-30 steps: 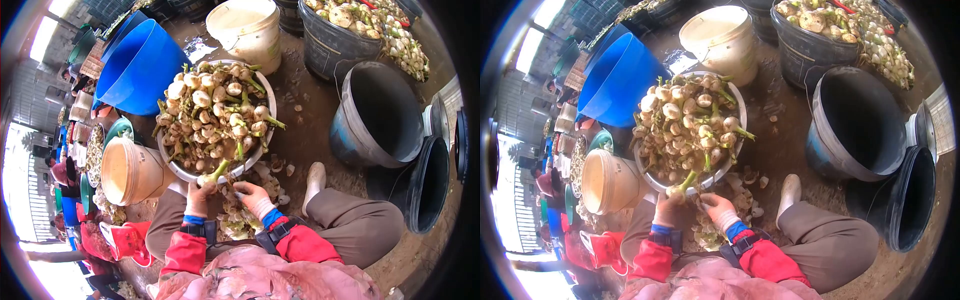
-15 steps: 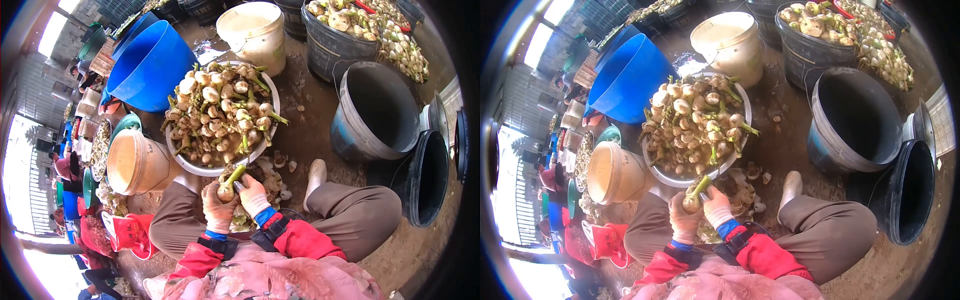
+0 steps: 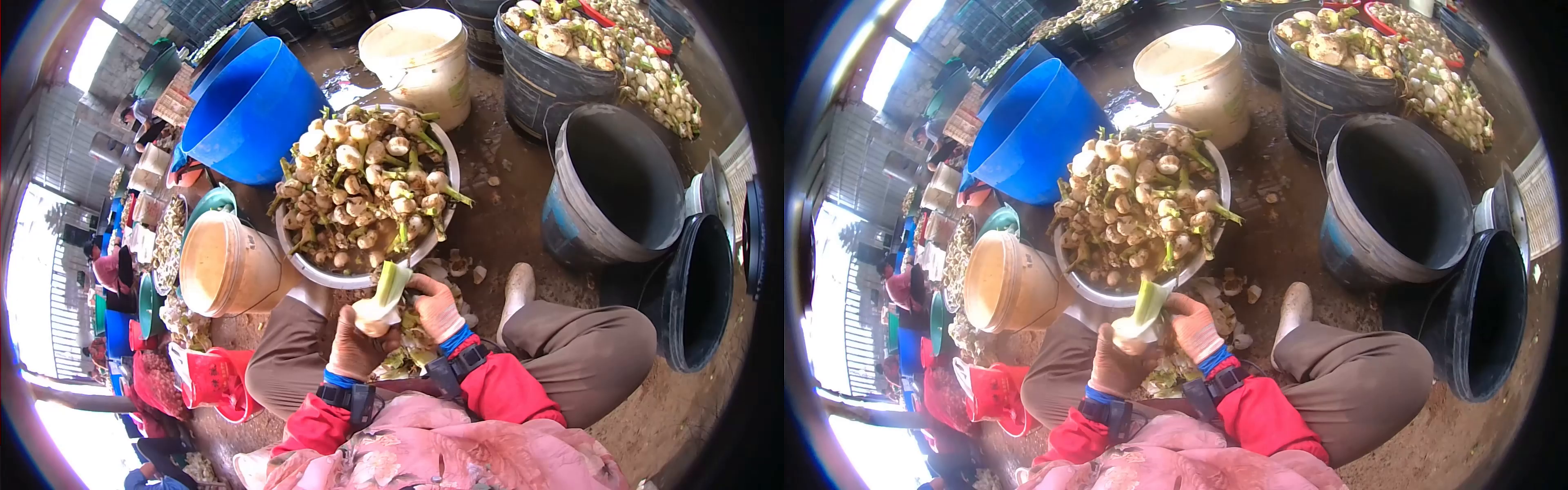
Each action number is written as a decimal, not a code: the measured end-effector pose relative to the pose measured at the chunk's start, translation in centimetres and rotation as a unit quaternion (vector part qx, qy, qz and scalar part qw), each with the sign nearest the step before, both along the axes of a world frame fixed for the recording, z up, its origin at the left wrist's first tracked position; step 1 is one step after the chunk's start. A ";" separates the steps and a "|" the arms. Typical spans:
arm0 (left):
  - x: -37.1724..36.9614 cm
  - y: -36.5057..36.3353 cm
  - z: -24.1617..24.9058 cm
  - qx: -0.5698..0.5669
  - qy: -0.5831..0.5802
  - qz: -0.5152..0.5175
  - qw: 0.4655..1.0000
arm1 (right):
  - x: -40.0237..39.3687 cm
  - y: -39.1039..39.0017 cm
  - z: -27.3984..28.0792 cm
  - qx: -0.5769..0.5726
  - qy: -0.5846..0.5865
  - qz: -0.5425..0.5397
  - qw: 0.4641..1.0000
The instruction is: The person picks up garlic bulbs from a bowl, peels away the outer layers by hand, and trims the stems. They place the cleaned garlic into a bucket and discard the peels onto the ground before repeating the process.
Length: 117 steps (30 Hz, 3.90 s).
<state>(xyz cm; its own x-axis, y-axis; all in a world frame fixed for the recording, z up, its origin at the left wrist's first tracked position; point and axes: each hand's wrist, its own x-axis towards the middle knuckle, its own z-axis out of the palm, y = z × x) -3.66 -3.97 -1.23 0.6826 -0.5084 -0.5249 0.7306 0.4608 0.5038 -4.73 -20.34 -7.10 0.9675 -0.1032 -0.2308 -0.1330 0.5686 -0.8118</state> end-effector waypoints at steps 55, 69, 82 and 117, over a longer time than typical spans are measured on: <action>0.4 2.0 2.9 0.307 -0.407 0.084 0.856 | 0.7 1.1 -1.2 -0.153 -0.008 -0.003 0.988; -0.1 1.3 1.6 0.509 -0.599 -0.082 0.612 | -0.3 2.4 3.7 -0.515 0.006 0.172 0.840; 1.8 2.2 1.9 -0.016 -0.101 0.159 0.982 | -0.6 0.6 1.8 -0.131 -0.164 0.206 0.956; 1.4 -0.6 1.3 0.375 -0.053 0.364 0.851 | 0.4 3.8 1.8 -0.452 -0.080 0.102 0.882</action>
<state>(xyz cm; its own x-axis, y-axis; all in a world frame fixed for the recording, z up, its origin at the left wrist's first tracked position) -2.24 -4.57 0.09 0.7370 0.5214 -0.4301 0.3203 0.2909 0.9015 -4.37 -16.56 -5.26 1.0000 0.0047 -0.0013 0.0004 -0.3439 -0.9390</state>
